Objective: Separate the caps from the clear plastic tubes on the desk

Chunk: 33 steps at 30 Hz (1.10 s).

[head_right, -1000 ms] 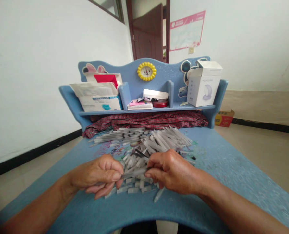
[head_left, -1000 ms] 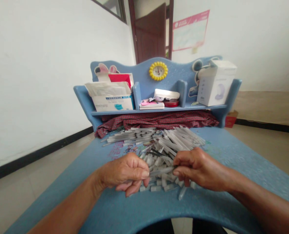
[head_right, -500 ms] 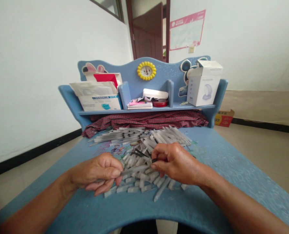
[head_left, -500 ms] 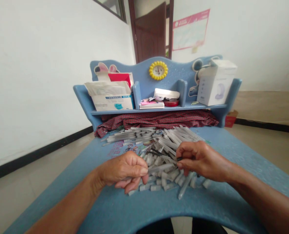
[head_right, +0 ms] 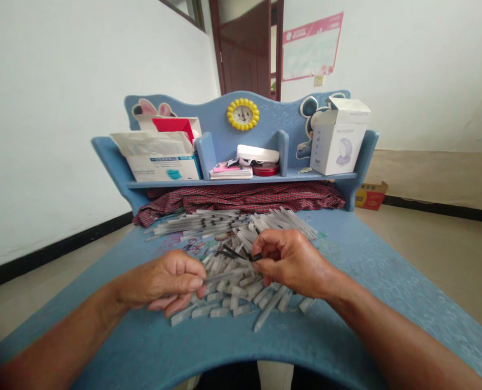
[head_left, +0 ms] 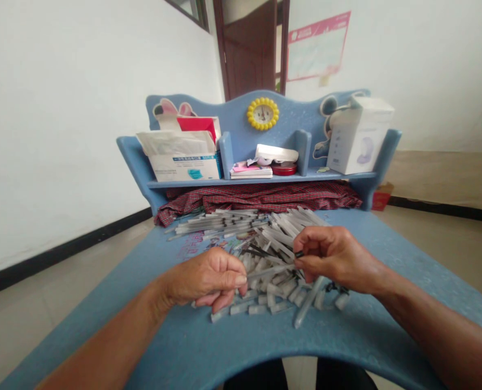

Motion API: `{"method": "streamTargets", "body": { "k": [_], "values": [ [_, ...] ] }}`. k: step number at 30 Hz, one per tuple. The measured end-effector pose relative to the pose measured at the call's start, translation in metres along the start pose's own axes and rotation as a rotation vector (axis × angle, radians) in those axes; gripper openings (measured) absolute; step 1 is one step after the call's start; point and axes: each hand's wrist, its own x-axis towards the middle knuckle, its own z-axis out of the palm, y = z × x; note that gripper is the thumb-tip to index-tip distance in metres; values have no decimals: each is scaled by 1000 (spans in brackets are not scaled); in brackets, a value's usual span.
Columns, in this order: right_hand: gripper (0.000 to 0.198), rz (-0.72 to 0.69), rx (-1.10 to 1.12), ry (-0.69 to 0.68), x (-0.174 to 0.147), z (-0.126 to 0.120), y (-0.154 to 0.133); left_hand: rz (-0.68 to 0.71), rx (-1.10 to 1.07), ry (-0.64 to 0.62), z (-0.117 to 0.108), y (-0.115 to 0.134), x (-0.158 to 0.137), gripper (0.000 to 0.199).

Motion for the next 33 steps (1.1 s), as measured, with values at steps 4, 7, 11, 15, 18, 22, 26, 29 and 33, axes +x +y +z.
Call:
{"method": "streamTargets", "body": {
  "k": [4, 7, 11, 15, 18, 22, 26, 29, 33],
  "values": [
    [13, -110, -106, 245, 5, -27, -5, 9, 116, 183, -27, 3, -14, 38],
    [13, -168, -256, 403, 7, -38, -1, -41, 187, 349, -49, 0, -21, 35],
    [3, -265, -669, 432, 5, -24, 7, -38, 222, 491, -54, -3, -17, 37],
    [11, -236, -959, 229, -1, -6, 3, -33, 257, 484, -38, -2, -5, 39],
    [12, -105, -1007, 36, -3, -13, -8, -35, 273, 456, -30, -3, 2, 41],
    [13, 64, -1172, -135, -4, -33, -18, -39, 262, 449, -27, -5, 6, 43],
    [16, 162, -1344, -221, -4, -38, -14, -24, 254, 460, -22, -2, 7, 43],
    [17, 183, -1381, -207, -1, -35, -7, -18, 254, 452, -15, 0, 7, 42],
    [16, 176, -1378, -145, 1, -35, -3, -4, 262, 428, -7, 2, 8, 37]
  ]
}}
